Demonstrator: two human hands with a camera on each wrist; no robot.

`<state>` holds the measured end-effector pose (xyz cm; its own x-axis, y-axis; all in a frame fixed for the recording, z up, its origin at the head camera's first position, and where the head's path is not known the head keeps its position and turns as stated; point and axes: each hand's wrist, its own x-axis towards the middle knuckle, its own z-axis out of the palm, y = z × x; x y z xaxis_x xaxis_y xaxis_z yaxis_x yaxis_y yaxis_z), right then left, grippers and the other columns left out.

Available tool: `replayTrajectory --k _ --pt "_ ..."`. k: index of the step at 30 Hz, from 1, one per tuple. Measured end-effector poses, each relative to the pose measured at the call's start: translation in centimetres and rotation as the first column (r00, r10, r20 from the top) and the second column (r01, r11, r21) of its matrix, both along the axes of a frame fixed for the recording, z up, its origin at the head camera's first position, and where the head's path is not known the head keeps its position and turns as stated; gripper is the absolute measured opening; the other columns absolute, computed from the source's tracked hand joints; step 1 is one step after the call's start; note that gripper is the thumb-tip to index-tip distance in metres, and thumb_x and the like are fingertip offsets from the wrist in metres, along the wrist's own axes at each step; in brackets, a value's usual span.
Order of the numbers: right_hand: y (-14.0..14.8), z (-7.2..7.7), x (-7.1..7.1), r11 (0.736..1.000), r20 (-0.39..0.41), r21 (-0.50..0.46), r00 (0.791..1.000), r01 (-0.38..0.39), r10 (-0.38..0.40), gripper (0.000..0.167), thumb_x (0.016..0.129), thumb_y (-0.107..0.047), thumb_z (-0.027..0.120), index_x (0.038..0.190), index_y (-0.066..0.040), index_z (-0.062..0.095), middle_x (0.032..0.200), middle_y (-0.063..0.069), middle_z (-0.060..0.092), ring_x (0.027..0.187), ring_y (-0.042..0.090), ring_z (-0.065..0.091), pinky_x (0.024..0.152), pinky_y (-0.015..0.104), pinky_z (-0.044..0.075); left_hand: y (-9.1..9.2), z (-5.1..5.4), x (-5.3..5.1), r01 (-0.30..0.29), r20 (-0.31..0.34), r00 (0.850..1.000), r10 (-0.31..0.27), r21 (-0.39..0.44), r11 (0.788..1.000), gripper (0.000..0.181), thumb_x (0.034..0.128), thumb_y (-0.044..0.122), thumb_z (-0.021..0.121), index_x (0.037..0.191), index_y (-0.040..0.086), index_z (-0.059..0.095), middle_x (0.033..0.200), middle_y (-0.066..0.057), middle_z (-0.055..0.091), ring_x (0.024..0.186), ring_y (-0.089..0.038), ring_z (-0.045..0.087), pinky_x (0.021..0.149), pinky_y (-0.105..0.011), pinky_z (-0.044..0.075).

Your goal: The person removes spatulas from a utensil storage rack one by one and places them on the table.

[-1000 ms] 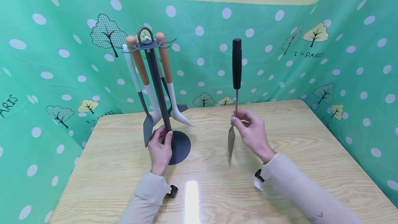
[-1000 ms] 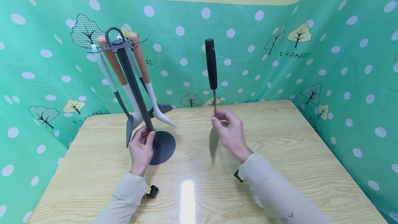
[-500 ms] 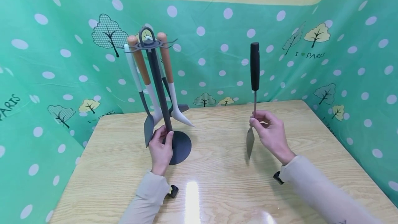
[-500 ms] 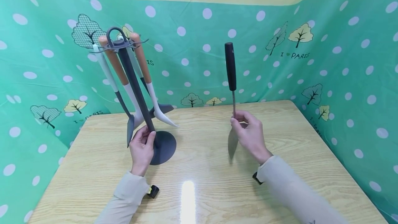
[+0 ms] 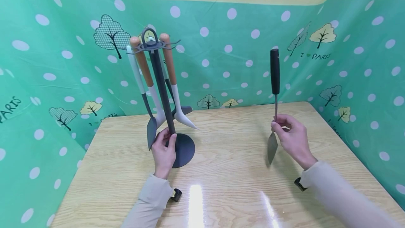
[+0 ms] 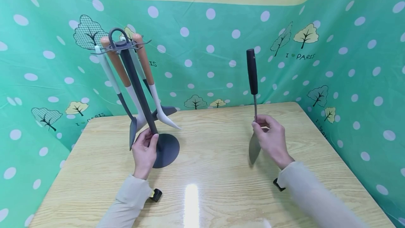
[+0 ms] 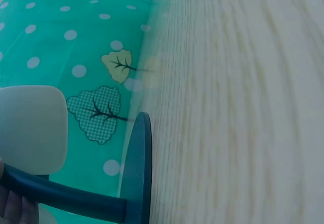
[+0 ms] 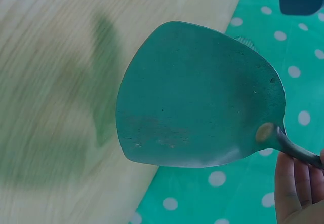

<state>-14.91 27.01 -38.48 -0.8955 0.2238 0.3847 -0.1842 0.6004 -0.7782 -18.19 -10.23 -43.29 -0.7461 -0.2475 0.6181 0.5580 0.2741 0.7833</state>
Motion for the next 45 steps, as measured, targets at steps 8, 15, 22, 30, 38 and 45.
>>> replayTrajectory --k 8,15,22,30,38,45 --pt "2.4 -0.3 0.5 0.997 0.054 0.041 0.996 0.065 -0.067 0.023 0.095 -0.021 0.059 0.111 -0.005 0.061 0.100 0.010 0.064 0.080 0.008 0.064 0.070 0.010 0.049 0.1 0.0 0.0 -0.006 0.002 1.000 0.006 -0.005 1.000 0.022 0.0835 -0.010 0.066 0.105 -0.014 0.063 0.090 -0.028 0.064 0.083 -0.038 0.062 0.079 -0.038 0.054" --pt "4.3 -0.4 1.1 0.993 0.102 0.084 0.990 0.086 -0.095 0.027 0.097 -0.025 0.057 0.114 -0.005 0.060 0.102 0.011 0.064 0.081 0.006 0.063 0.070 0.009 0.048 0.1 -0.1 0.0 -0.006 0.008 1.000 0.006 -0.004 1.000 0.022 0.0835 -0.010 0.066 0.105 -0.014 0.063 0.090 -0.028 0.064 0.084 -0.038 0.062 0.079 -0.038 0.054" --pt "5.8 -0.7 1.5 0.985 0.116 0.128 0.985 0.113 -0.128 0.028 0.097 -0.026 0.056 0.116 -0.005 0.060 0.104 0.012 0.064 0.079 0.000 0.060 0.068 0.006 0.047 0.0 0.0 0.0 0.000 0.009 1.000 0.000 -0.004 1.000 0.022 0.0839 -0.010 0.066 0.106 -0.014 0.063 0.091 -0.028 0.065 0.085 -0.037 0.062 0.080 -0.038 0.054" --pt "7.5 -0.7 2.0 0.977 0.145 0.173 0.978 0.125 -0.151 0.029 0.097 -0.025 0.054 0.116 -0.003 0.059 0.103 0.013 0.063 0.076 -0.001 0.058 0.065 0.007 0.047 0.0 -0.1 0.1 -0.001 0.014 1.000 0.001 -0.005 1.000 0.023 0.0841 -0.010 0.066 0.106 -0.014 0.062 0.092 -0.028 0.064 0.085 -0.037 0.062 0.081 -0.040 0.054" --pt "9.0 -0.5 2.1 0.966 0.148 0.215 0.973 0.143 -0.177 0.029 0.096 -0.021 0.055 0.114 0.002 0.060 0.099 0.017 0.063 0.073 -0.005 0.052 0.057 0.013 0.049 0.0 -0.1 0.1 -0.006 0.013 1.000 0.006 -0.007 1.000 0.023 0.0842 -0.009 0.066 0.106 -0.014 0.063 0.092 -0.028 0.064 0.085 -0.037 0.063 0.081 -0.041 0.053" --pt "10.1 -0.4 1.9 0.955 0.200 0.262 0.960 0.140 -0.195 0.029 0.096 -0.020 0.055 0.113 0.003 0.060 0.099 0.018 0.063 0.075 0.006 0.054 0.055 0.017 0.050 0.0 -0.1 0.1 -0.009 0.012 1.000 0.009 -0.011 1.000 0.023 0.0842 -0.009 0.066 0.106 -0.014 0.063 0.092 -0.028 0.064 0.085 -0.037 0.062 0.080 -0.044 0.053"
